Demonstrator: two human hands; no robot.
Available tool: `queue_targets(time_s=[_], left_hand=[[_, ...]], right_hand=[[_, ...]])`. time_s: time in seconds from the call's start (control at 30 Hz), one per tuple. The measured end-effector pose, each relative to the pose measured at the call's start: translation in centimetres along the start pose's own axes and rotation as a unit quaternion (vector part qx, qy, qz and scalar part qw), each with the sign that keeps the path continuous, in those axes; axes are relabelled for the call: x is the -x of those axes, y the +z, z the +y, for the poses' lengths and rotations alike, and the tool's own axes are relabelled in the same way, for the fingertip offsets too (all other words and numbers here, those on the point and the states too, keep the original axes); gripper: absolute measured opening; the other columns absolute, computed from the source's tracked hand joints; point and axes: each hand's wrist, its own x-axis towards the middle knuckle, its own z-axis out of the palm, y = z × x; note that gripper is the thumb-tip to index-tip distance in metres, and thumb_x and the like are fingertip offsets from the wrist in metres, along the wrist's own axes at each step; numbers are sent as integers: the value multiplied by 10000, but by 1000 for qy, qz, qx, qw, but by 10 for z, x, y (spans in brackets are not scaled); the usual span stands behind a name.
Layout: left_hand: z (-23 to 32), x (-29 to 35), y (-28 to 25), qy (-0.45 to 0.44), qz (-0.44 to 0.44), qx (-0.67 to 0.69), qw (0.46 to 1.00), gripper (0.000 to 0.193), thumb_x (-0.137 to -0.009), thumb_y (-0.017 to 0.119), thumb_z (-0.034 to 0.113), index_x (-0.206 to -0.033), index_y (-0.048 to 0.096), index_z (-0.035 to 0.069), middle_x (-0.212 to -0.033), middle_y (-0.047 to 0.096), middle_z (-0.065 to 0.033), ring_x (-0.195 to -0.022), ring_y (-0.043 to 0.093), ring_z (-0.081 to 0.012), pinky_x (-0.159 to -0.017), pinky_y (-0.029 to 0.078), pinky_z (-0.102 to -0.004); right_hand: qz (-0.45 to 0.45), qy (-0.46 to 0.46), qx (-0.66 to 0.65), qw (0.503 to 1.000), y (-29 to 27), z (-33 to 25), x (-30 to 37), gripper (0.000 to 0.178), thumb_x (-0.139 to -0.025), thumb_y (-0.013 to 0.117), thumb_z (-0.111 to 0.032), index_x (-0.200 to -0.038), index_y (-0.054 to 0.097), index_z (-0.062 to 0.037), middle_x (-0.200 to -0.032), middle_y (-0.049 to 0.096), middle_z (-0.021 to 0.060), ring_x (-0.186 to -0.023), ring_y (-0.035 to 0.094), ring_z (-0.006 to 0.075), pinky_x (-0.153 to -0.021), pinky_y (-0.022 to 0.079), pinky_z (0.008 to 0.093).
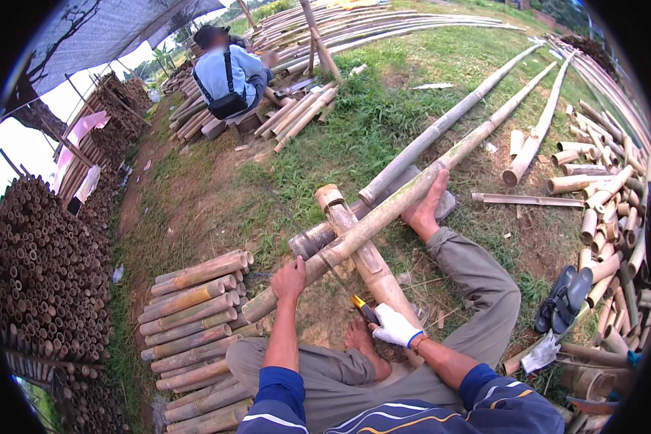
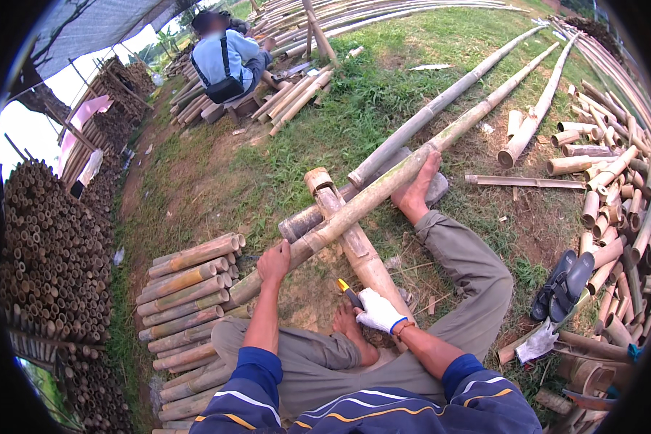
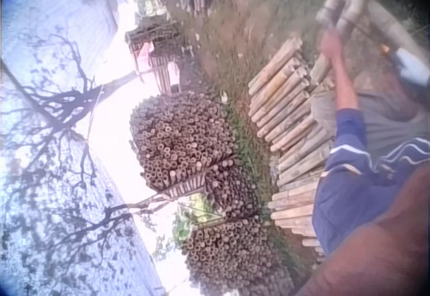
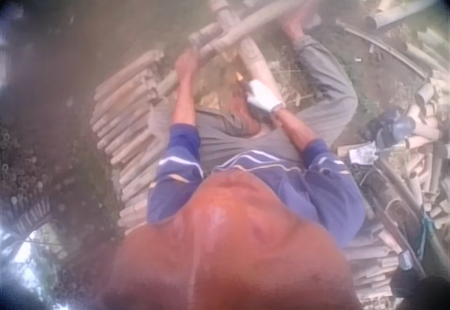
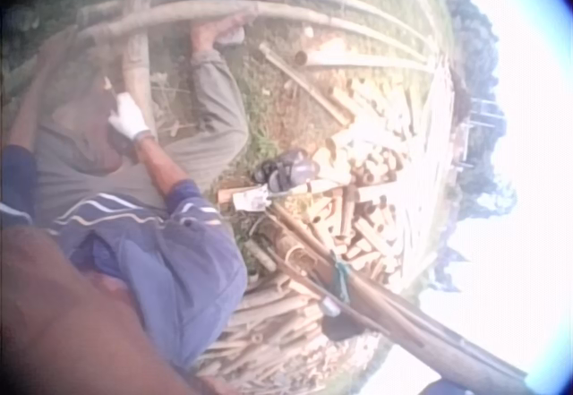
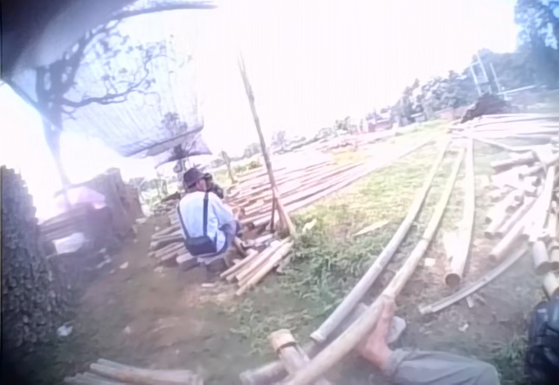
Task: The person sits on the ground and uses a hand saw to cut a long bamboo pole into shorter sections. The person holds the bamboo steady with their feet and hands, saws through it, and then places the cut pieces onto a nearby stack.
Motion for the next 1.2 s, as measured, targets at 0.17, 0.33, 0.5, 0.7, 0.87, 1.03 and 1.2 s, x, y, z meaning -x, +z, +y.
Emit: queue_targets(time_s=[0.17,0.33,0.5,0.7,0.87,1.03,1.2], left_hand=[[0,-1,-2,-4,-7,-11,1000,601,-1085,421,611,-1195,854,209,-1026,794,-278,-1005,765,-485,-956,583,-555],[-2,-2,2,-7,-7,-9,1000,607,-1087,415,615,-1189,856,210,-1032,794,-276,-1009,765,-483,-955,584,-555],[-1,-1,1,-5,-5,-4,1000,609,-1086,414,617,-1190,855,210,-1034,794,-275,-1011,766,-480,-953,584,-556],[-1,0,-1,-5,-11,-8,1000,602,-1088,415,614,-1207,851,217,-1037,794,-274,-1016,765,-478,-954,583,-556],[1,0,-2,-8,-13,-6,1000,592,-1090,415,611,-1220,848,228,-1042,794,-273,-1022,765,-474,-956,583,-555],[5,1,-2,-15,-14,-7,1000,582,-1086,423,609,-1216,849,234,-1037,796,-267,-1017,767,-471,-959,584,-552],[-1,3,-3,-8,-6,9,1000,564,-1079,454,599,-1185,858,219,-1024,801,-256,-1000,771,-465,-956,587,-548]], right_hand=[[23,-20,3,1000,3,3,1,400,-964,760,-322,-1159,614,-5,-1128,650,295,-1044,661,533,-880,530,579],[8,-14,2,1000,0,0,1,398,-958,748,-318,-1152,608,1,-1152,631,289,-1076,645,524,-915,533,580],[1,-5,-3,1000,0,0,0,396,-955,744,-316,-1144,603,3,-1159,622,286,-1078,642,522,-928,536,583],[0,-6,-7,1000,1,0,0,384,-950,745,-306,-1141,605,-3,-1156,625,287,-1079,644,524,-915,536,586],[-9,2,-4,1000,-1,0,0,395,-944,752,-304,-1146,603,0,-1153,629,292,-1075,644,528,-908,534,590],[-4,-15,9,1000,-2,4,-1,403,-942,755,-309,-1144,602,5,-1148,632,293,-1061,651,527,-902,537,590],[-19,-11,27,999,-7,-3,1,447,-948,764,-329,-1206,599,-4,-1170,656,283,-1053,681,516,-902,552,577]])
